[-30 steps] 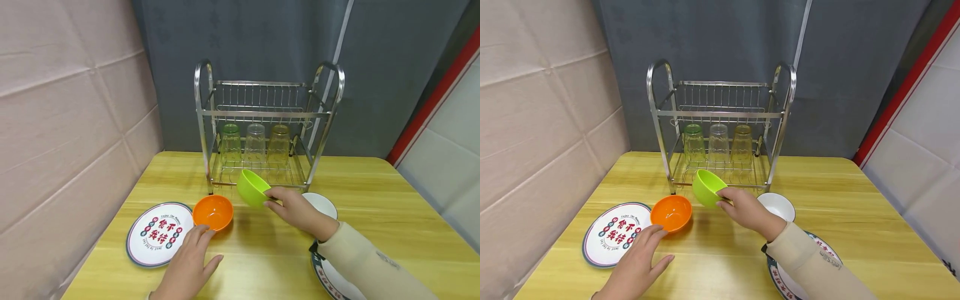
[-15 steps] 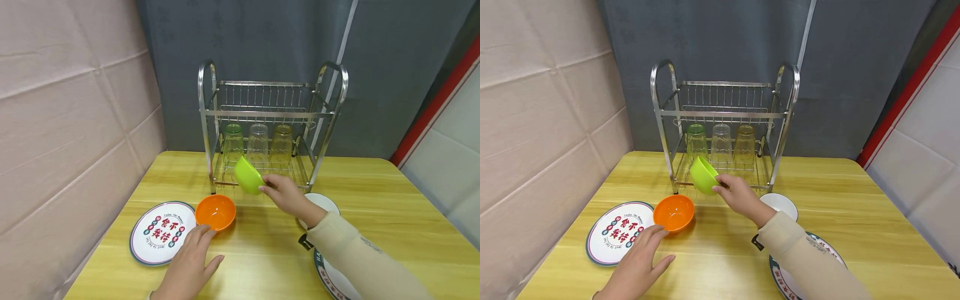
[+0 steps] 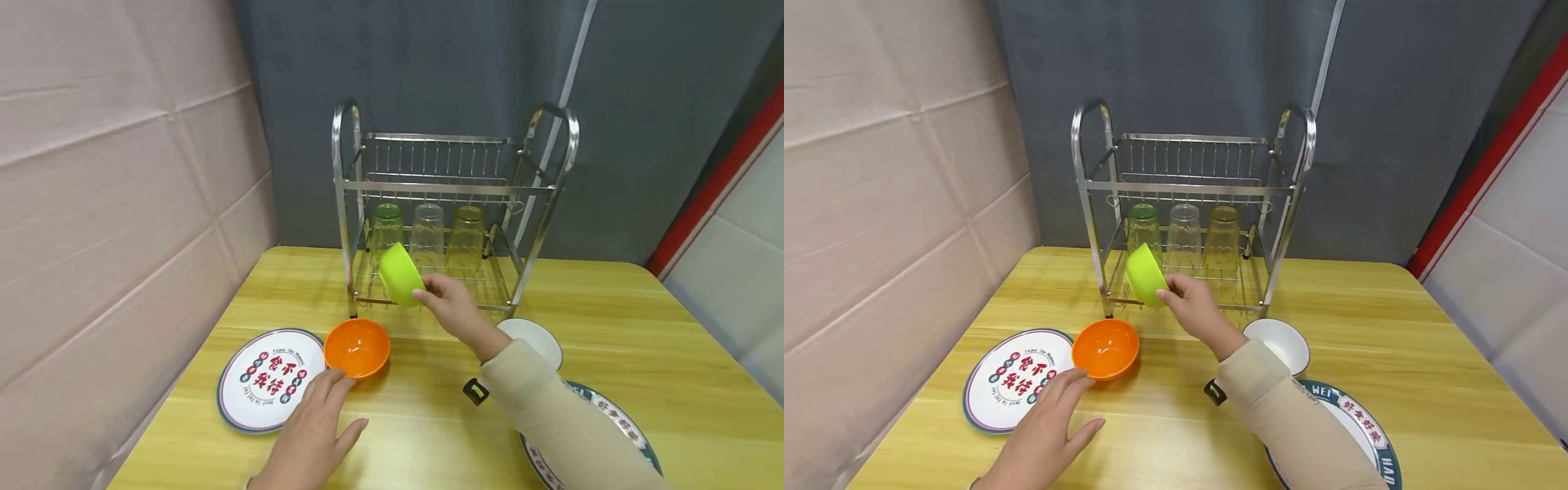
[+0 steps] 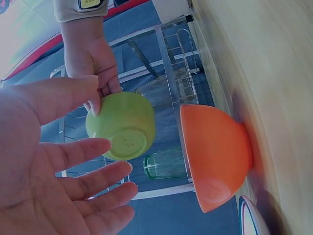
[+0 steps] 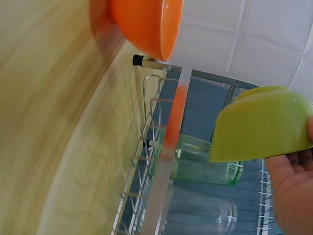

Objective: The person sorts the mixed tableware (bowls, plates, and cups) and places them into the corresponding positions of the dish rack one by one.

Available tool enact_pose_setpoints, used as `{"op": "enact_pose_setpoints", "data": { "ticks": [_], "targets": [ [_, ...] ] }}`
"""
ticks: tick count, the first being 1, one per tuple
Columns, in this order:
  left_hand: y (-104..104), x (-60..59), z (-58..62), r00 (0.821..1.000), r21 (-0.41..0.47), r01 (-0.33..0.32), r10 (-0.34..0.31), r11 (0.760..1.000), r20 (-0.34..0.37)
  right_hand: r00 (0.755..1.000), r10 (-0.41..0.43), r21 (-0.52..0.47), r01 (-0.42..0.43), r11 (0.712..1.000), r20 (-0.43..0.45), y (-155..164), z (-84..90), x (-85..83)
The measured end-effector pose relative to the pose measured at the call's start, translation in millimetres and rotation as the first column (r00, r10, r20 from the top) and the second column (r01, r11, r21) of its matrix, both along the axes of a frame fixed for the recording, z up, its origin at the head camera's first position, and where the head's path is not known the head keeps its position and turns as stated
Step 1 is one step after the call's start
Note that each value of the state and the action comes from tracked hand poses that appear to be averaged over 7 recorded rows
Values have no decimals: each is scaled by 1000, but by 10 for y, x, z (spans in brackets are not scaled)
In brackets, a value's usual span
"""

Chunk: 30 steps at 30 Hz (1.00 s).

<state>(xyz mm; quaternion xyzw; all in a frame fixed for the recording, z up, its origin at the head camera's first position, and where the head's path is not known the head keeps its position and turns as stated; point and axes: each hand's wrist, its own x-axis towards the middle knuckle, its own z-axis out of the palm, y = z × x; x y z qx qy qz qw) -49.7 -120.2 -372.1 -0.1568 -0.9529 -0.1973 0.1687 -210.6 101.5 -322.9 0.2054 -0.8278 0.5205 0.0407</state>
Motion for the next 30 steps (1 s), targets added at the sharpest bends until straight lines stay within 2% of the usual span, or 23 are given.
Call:
{"op": "enact_pose_setpoints", "data": {
  "ticks": [4,9,17,21,26,30],
  "targets": [
    [-11,4,-15,1000,-5,1,-1,1000,-14,994,-41,-97,51,994,102,-74,-19,-49],
    [-23,10,-23,1000,-8,-4,4,1000,-10,971,-86,-191,130,973,223,-192,2,-95],
    [-43,15,-30,1000,-11,-5,5,1000,2,943,-99,-258,187,948,319,-332,-10,-225],
    [-65,18,-41,1000,-11,-5,5,1000,-9,929,-60,-317,184,930,365,-379,-32,-302],
    [-90,20,-45,1000,-13,-19,19,1000,6,903,14,-418,184,890,429,-434,-59,-384],
    [-110,24,-55,1000,-10,-27,27,1000,2,890,33,-456,200,867,455,-495,-91,-431]
  ]
}}
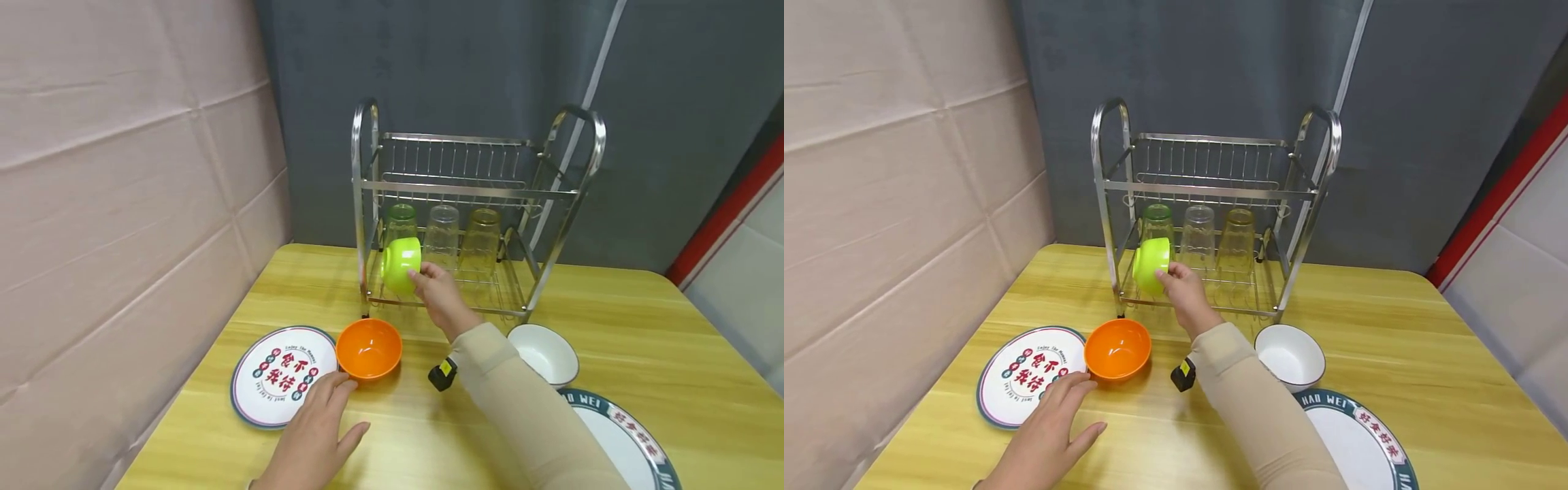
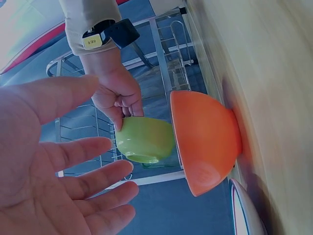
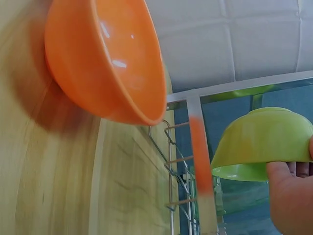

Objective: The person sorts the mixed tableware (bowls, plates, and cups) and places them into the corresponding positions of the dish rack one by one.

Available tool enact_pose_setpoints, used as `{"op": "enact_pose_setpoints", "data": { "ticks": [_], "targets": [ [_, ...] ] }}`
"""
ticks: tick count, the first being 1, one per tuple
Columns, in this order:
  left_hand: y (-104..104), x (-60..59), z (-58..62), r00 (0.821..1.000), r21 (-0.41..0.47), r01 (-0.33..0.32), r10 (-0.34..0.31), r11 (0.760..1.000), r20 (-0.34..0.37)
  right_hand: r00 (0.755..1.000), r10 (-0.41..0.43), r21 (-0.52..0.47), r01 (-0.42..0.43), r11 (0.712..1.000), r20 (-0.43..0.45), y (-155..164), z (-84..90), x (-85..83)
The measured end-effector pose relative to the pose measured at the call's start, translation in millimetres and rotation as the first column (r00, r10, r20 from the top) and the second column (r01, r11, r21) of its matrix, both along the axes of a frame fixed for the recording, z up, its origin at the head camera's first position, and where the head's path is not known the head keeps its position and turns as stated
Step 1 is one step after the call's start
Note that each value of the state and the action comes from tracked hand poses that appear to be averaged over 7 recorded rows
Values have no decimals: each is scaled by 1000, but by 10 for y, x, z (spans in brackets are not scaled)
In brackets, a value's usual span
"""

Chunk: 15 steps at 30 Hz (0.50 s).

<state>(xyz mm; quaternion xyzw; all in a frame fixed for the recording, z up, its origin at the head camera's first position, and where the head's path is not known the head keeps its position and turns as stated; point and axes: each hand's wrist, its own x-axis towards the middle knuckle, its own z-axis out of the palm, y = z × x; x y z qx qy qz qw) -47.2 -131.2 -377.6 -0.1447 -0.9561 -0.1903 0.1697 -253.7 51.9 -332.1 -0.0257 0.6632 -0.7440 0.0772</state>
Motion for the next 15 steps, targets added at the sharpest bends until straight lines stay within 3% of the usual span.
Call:
{"op": "enact_pose_setpoints", "data": {
  "ticks": [15],
  "targets": [
    [-34,-3,-25,1000,-2,-22,22,1000,14,997,-3,-91,10,996,75,-150,-44,-101]
  ]
}}
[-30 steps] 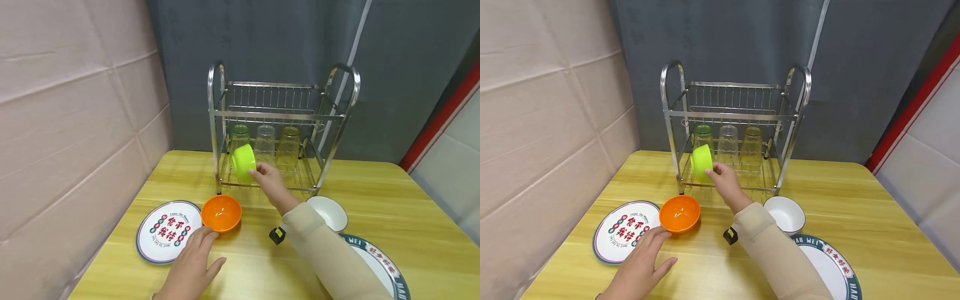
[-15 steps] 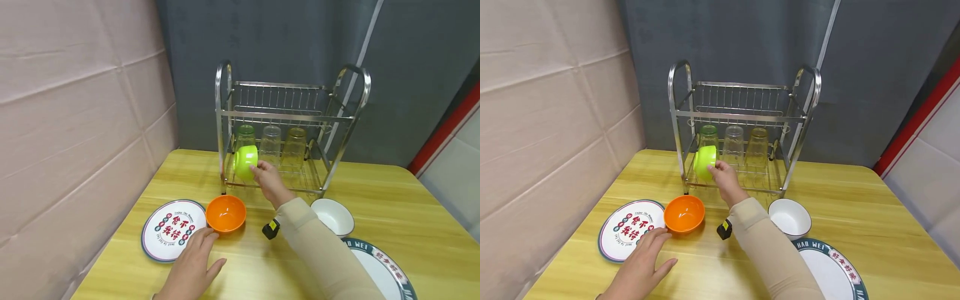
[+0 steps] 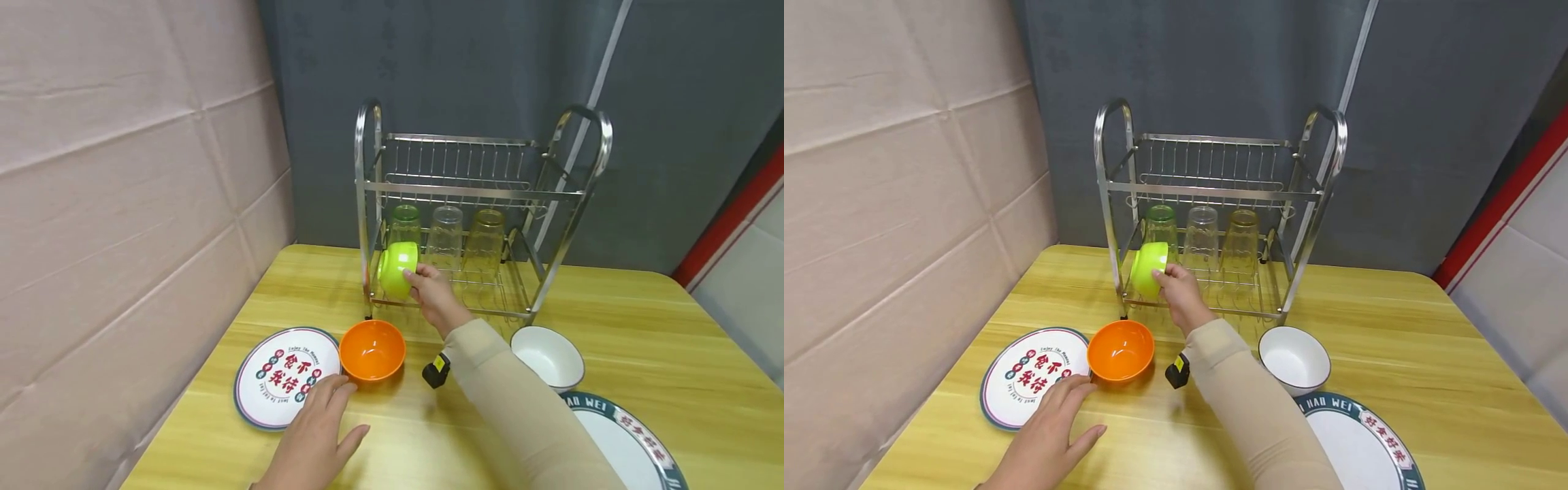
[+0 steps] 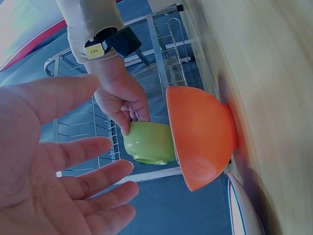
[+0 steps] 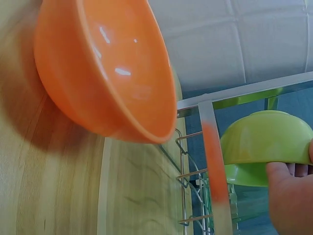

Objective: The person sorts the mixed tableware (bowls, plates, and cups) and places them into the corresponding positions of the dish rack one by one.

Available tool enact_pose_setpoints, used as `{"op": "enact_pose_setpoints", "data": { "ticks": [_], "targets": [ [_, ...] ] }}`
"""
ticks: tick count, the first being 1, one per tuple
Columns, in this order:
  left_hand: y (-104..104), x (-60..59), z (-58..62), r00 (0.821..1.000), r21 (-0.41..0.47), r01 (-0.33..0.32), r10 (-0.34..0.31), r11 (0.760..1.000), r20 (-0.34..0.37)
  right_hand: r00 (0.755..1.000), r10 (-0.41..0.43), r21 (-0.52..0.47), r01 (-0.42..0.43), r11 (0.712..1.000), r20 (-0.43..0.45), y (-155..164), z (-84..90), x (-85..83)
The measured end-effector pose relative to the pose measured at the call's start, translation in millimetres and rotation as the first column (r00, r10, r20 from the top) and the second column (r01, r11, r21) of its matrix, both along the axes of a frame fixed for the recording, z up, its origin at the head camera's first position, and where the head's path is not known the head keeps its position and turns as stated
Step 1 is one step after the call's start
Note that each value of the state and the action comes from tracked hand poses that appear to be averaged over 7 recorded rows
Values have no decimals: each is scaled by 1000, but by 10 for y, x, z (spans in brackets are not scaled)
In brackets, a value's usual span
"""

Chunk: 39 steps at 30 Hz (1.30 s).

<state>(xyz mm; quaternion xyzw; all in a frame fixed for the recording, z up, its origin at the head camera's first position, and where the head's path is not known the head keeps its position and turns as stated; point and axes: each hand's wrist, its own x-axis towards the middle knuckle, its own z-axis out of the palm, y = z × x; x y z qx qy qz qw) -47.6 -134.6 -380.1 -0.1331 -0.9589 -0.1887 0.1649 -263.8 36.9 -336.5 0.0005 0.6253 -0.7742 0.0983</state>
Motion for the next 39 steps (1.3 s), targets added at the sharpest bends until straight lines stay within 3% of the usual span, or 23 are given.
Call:
{"op": "enact_pose_setpoints", "data": {
  "ticks": [15,25,33,39],
  "targets": [
    [-8,-7,9,999,8,-19,19,1000,46,999,1,11,-2,1000,32,-27,-100,-83],
    [-25,-8,-4,1000,1,-19,19,1000,15,1000,4,58,-5,998,8,-64,-135,-114],
    [-32,-21,7,1000,8,-9,9,1000,28,999,9,187,-3,982,-33,-134,-143,-125],
    [-38,-20,8,1000,9,-18,18,1000,26,1000,1,227,5,974,-24,-168,-146,-124]
  ]
}}
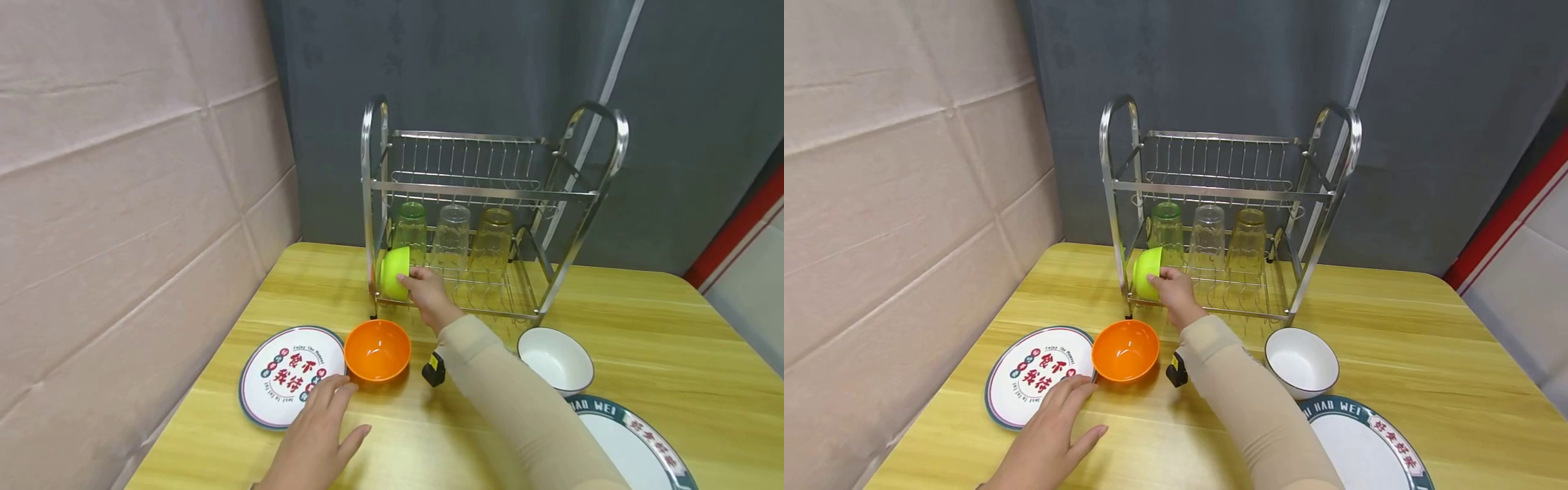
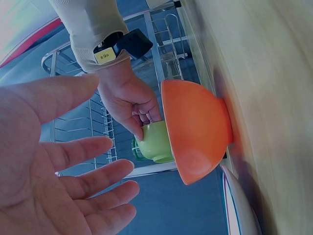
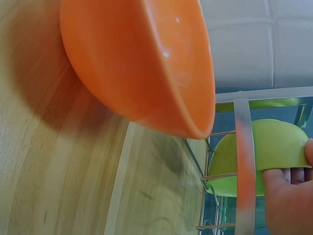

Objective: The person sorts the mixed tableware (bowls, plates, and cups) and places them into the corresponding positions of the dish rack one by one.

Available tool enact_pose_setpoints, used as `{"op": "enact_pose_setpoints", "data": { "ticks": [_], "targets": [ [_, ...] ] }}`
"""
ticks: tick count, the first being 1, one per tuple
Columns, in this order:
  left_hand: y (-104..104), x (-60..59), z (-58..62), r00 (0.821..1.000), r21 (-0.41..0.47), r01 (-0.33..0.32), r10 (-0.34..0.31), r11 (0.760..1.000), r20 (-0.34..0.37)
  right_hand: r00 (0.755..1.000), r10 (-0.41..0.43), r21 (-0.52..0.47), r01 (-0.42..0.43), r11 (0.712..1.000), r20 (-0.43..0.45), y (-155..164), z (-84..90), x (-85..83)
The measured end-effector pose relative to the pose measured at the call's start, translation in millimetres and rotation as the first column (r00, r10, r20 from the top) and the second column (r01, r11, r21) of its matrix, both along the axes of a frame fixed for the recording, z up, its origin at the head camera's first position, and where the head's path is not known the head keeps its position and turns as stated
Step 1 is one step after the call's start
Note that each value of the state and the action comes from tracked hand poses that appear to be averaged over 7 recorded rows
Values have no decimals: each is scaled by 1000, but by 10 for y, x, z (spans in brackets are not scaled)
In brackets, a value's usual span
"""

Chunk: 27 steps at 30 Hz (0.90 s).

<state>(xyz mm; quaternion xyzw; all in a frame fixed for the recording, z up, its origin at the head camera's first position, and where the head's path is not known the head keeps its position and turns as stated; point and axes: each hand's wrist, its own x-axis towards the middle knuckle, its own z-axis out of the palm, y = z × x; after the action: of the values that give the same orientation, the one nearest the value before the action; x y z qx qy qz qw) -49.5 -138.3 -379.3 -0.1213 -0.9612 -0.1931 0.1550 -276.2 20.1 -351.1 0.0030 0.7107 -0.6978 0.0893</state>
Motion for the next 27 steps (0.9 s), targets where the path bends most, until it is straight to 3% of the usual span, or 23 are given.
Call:
{"op": "enact_pose_setpoints", "data": {
  "ticks": [27],
  "targets": [
    [-6,39,-5,999,13,-24,23,1000,23,999,-41,68,41,997,3,-86,6,51]
  ]
}}
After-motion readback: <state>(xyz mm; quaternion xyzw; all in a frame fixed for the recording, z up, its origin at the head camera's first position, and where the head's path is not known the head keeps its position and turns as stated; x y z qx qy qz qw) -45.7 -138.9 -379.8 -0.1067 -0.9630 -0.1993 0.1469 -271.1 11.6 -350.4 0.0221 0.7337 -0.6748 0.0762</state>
